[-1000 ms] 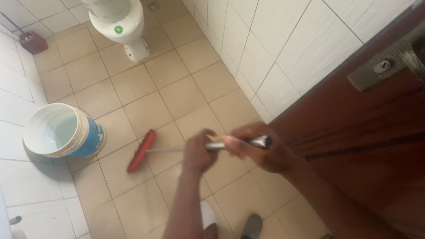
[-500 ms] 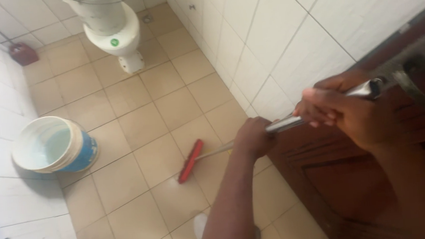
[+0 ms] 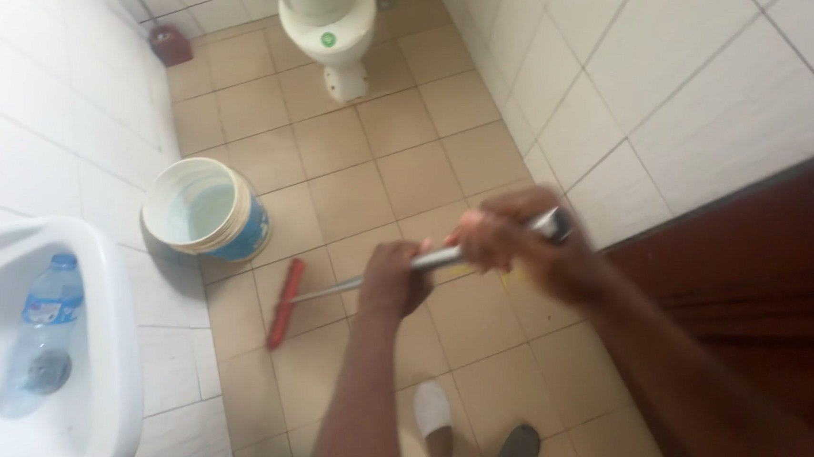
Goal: Sweep the bathroom floor using a broom.
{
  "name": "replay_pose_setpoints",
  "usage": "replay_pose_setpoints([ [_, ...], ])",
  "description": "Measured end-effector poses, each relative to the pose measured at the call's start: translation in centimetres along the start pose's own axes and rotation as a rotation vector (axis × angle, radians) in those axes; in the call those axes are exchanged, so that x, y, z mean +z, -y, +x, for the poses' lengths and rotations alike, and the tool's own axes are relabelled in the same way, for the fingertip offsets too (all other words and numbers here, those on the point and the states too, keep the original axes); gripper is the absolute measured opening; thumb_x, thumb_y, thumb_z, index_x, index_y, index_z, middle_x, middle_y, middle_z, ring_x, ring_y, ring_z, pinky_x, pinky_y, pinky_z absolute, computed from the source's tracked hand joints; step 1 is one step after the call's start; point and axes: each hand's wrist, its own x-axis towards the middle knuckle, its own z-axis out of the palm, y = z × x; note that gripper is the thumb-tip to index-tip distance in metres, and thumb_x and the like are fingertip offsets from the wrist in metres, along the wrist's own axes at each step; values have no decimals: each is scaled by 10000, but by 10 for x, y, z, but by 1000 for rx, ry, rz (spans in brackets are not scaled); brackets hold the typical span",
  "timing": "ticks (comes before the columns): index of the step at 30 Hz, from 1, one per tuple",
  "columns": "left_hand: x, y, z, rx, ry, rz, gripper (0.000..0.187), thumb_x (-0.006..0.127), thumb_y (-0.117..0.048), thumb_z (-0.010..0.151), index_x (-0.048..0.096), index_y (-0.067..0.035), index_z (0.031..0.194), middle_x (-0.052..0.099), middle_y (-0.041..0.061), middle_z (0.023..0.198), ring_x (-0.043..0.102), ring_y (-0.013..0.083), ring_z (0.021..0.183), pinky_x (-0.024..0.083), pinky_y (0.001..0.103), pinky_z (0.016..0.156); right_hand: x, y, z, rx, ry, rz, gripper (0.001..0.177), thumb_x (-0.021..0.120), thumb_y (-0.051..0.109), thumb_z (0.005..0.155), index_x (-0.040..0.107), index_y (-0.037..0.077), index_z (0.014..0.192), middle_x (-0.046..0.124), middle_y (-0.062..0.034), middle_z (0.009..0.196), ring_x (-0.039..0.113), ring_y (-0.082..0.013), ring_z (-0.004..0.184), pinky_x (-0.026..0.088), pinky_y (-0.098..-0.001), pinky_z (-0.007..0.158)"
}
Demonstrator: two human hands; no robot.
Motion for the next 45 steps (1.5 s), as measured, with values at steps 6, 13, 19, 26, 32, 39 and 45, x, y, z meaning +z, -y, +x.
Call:
replay_pose_setpoints([
  [6,21,95,-41,26,-126,-19,280,590,-240,944,711,-65,761,711,197,823,665,435,815,538,514,777,64,-53,-8,200,90,43,340,571,184,1014,615,94,689,604,-24,622,526,-96,523,431,-257,464],
  [13,52,42,-4,230,-162,-123,168,625,-248,938,723,-135,864,738,133,864,692,394,834,549,502,751,16,-7,1,299,-122,-12,392,558,210,984,569,109,606,563,-30,564,479,-119,486,412,-270,456],
  [19,53,-68,40,333,-102,-295,153,584,-155,838,735,-162,815,752,115,843,712,358,808,569,476,729,-51,64,16,141,-270,-68,409,526,88,1029,458,152,630,428,4,539,490,-151,444,503,-331,507],
  [26,1,-117,22,151,12,-321,315,543,-278,1013,696,-92,810,720,186,838,678,417,813,554,507,779,-39,112,23,21,-191,-287,390,496,136,1020,509,122,631,457,-18,503,529,-140,432,584,-364,616],
  [32,-3,-55,7,103,-109,-177,224,538,-234,962,691,-94,879,730,166,909,677,401,878,544,503,824,-7,72,32,22,-219,-42,434,524,140,1005,434,137,579,418,-30,494,462,-153,384,523,-386,498],
  [39,37,50,-43,119,-233,123,104,571,-142,917,660,-101,882,722,124,904,663,385,874,549,504,803,30,-2,-1,109,-25,175,394,511,142,1030,521,114,637,488,-20,553,488,-138,488,542,-345,580],
  [45,103,54,-87,-101,-111,-55,174,554,-213,1019,680,-142,922,717,111,926,674,360,926,526,501,836,30,-35,-78,309,-38,84,330,544,140,966,607,86,646,561,-43,558,463,-150,472,435,-291,465],
])
